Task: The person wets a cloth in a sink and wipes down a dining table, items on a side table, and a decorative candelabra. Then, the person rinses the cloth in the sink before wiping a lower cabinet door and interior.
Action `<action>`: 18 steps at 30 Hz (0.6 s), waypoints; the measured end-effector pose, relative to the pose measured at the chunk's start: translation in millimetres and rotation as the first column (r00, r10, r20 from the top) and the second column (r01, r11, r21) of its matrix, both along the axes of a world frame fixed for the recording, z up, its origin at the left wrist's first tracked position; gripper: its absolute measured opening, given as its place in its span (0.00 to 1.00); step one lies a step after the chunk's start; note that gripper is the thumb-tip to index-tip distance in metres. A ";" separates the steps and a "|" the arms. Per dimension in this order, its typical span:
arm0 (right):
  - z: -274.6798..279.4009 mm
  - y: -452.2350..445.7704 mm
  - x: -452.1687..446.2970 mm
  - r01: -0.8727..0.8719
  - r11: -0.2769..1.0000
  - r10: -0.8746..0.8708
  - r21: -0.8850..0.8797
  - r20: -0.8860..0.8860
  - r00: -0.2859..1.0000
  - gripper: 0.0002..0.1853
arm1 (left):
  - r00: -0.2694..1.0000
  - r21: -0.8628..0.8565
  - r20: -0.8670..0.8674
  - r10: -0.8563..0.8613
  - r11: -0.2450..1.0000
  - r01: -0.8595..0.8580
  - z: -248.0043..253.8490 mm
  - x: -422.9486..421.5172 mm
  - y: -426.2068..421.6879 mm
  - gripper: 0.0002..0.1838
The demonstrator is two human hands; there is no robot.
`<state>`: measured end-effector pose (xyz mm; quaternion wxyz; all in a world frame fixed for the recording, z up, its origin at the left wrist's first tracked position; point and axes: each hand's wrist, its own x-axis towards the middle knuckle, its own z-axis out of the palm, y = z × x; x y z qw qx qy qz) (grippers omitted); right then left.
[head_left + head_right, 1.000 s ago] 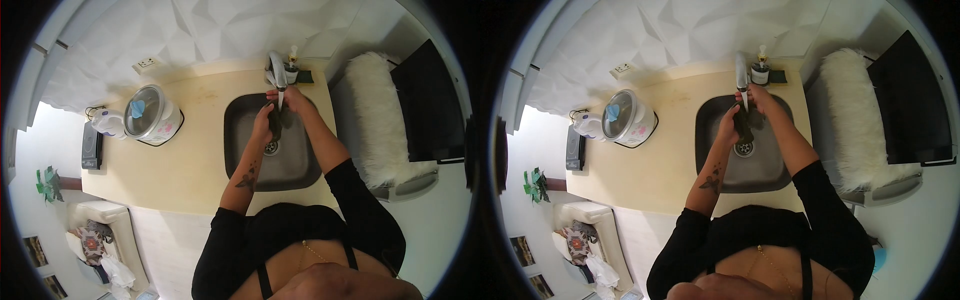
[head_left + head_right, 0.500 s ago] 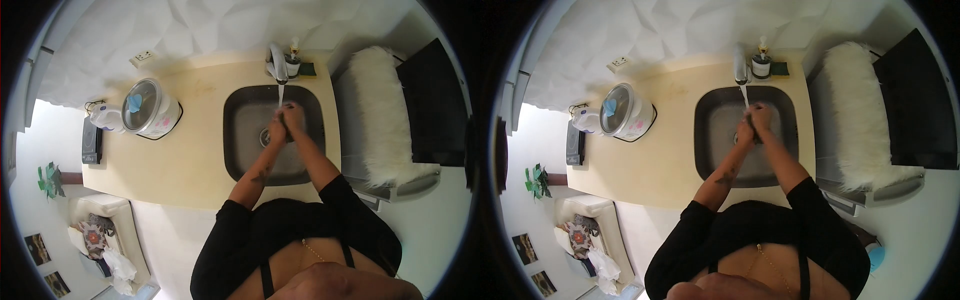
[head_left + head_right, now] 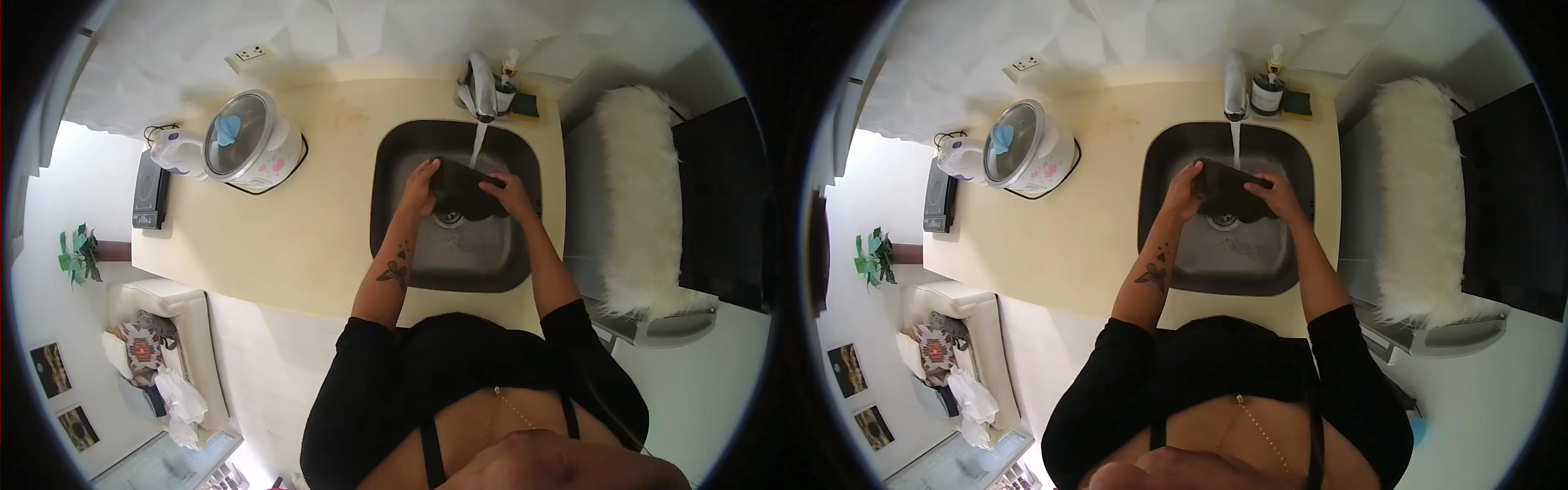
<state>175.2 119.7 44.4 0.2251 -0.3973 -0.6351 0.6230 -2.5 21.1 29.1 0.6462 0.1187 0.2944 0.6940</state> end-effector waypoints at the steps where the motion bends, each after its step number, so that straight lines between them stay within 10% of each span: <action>1: 2.6 -1.6 4.7 -0.066 0.997 0.070 -0.037 0.121 0.990 0.19 | 0.995 -0.127 -0.003 0.098 0.987 -0.098 -22.7 6.9 -1.2 0.18; 4: -13.0 -35.9 -35.5 0.117 0.991 -0.096 0.071 -0.250 0.964 0.12 | 0.972 -0.202 0.069 0.224 0.957 -0.207 -70.9 55.6 16.3 0.19; 7: -10.6 -31.5 -58.4 0.367 0.900 -0.419 0.237 0.228 0.879 0.10 | 0.973 -0.317 -0.049 0.225 0.921 -0.229 -23.5 85.4 17.6 0.23; 11: -24.4 -16.4 -51.2 0.439 0.897 -0.440 0.052 0.209 0.874 0.07 | 0.899 -0.500 -0.435 0.043 0.819 -0.281 -19.4 69.0 33.9 0.27; 18: -77.9 11.5 -36.3 0.294 0.861 -0.367 0.415 0.107 0.924 0.12 | 0.848 -0.414 -0.521 -0.096 0.897 -0.153 -4.5 43.3 31.6 0.24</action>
